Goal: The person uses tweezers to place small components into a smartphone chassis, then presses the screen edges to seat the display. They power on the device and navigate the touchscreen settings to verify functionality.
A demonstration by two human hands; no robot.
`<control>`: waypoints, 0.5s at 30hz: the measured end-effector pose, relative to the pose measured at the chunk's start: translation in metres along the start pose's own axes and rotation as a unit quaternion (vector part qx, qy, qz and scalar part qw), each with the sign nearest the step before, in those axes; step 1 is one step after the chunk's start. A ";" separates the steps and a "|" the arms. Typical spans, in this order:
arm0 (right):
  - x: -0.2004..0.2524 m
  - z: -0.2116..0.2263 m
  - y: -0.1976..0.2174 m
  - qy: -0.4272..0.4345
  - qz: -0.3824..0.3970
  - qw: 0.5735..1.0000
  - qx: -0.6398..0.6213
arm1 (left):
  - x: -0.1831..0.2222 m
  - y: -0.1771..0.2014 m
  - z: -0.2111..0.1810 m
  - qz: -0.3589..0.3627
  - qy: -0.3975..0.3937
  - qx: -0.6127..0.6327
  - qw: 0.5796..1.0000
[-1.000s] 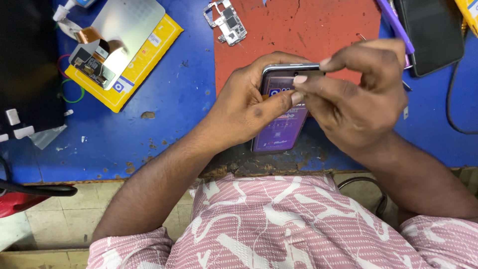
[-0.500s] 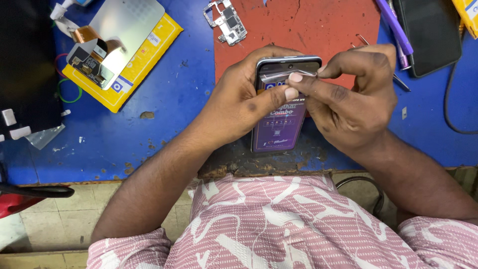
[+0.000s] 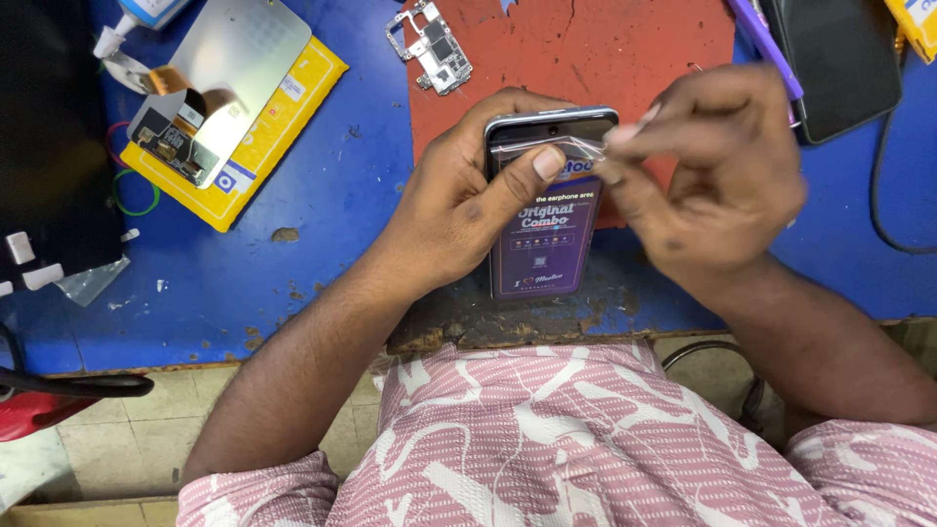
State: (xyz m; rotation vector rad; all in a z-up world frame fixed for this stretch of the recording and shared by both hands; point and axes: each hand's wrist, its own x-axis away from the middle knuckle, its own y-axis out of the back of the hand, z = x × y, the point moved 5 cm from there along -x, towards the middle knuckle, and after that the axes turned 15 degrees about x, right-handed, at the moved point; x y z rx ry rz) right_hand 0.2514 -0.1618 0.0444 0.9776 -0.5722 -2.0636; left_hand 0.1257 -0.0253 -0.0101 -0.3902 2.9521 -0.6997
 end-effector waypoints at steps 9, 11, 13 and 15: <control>0.003 -0.026 -0.009 -0.208 0.090 0.946 -0.233 | 0.000 -0.001 -0.005 -0.017 -0.034 -0.140 0.989; 0.005 -0.026 -0.008 -0.184 0.094 0.950 -0.235 | 0.001 -0.002 -0.006 -0.017 -0.034 -0.140 0.989; 0.006 -0.028 -0.008 -0.179 0.093 0.952 -0.231 | 0.001 -0.002 -0.007 -0.016 -0.038 -0.146 0.988; 0.007 -0.031 -0.007 -0.193 0.089 0.952 -0.219 | 0.001 -0.002 -0.007 -0.014 -0.036 -0.146 0.989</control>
